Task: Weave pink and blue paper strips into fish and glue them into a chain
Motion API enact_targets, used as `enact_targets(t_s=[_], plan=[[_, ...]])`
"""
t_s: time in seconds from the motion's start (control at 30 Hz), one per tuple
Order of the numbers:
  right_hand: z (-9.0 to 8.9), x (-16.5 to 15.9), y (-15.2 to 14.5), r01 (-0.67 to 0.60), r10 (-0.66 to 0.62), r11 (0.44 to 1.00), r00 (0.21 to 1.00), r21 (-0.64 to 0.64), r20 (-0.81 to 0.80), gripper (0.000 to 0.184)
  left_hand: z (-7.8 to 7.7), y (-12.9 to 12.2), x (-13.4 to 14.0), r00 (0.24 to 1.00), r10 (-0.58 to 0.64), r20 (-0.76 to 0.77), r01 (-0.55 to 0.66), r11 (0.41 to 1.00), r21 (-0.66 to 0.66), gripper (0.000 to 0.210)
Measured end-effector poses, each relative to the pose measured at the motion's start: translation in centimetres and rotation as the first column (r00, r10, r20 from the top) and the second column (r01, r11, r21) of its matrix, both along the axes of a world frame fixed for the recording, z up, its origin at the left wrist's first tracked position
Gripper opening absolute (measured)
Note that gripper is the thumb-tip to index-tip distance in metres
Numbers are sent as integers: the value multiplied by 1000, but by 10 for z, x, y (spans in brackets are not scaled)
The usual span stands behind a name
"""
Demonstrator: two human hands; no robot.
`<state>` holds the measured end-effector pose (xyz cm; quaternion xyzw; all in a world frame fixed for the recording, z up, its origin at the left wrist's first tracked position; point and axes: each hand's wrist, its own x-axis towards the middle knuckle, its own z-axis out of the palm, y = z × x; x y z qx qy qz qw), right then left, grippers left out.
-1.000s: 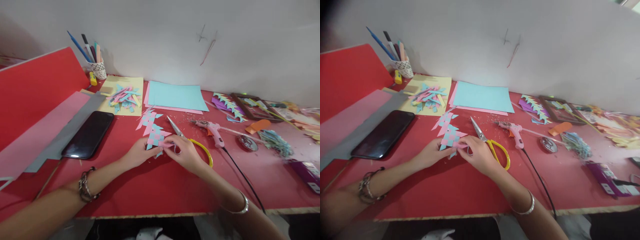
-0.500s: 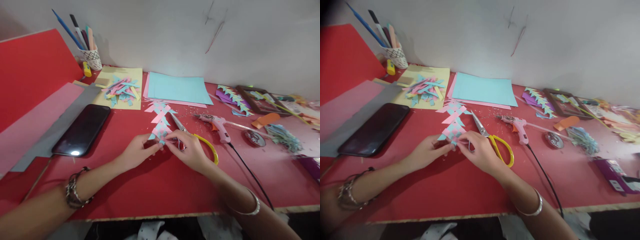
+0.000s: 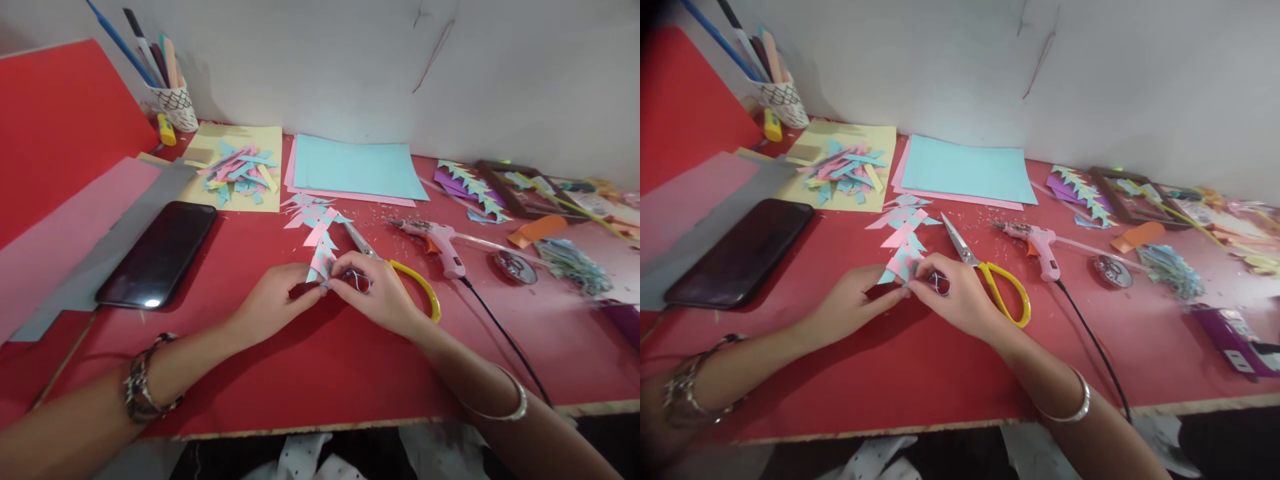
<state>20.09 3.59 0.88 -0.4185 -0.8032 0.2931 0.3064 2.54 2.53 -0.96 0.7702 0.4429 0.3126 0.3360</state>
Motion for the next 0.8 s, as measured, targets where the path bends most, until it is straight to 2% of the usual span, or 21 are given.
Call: enact_targets(t_s=[0.37, 0.53, 0.67, 0.8], plan=[[1, 0, -3, -78, 59, 983, 992, 168, 115, 10, 1, 0, 2, 997, -2, 73, 0, 999, 33, 13], [-1, 0, -3, -97, 62, 964, 987, 249, 145, 10, 1, 1, 3, 994, 4, 110, -3, 1000, -8, 14], [1, -1, -2, -61, 45, 979, 995, 194, 85, 9, 4, -2, 3, 988, 44, 145, -30, 995, -94, 15], [0, 0, -2, -69, 70, 988, 998, 141, -6, 5, 7, -2, 2, 962, 34, 270, 29, 973, -229, 17]])
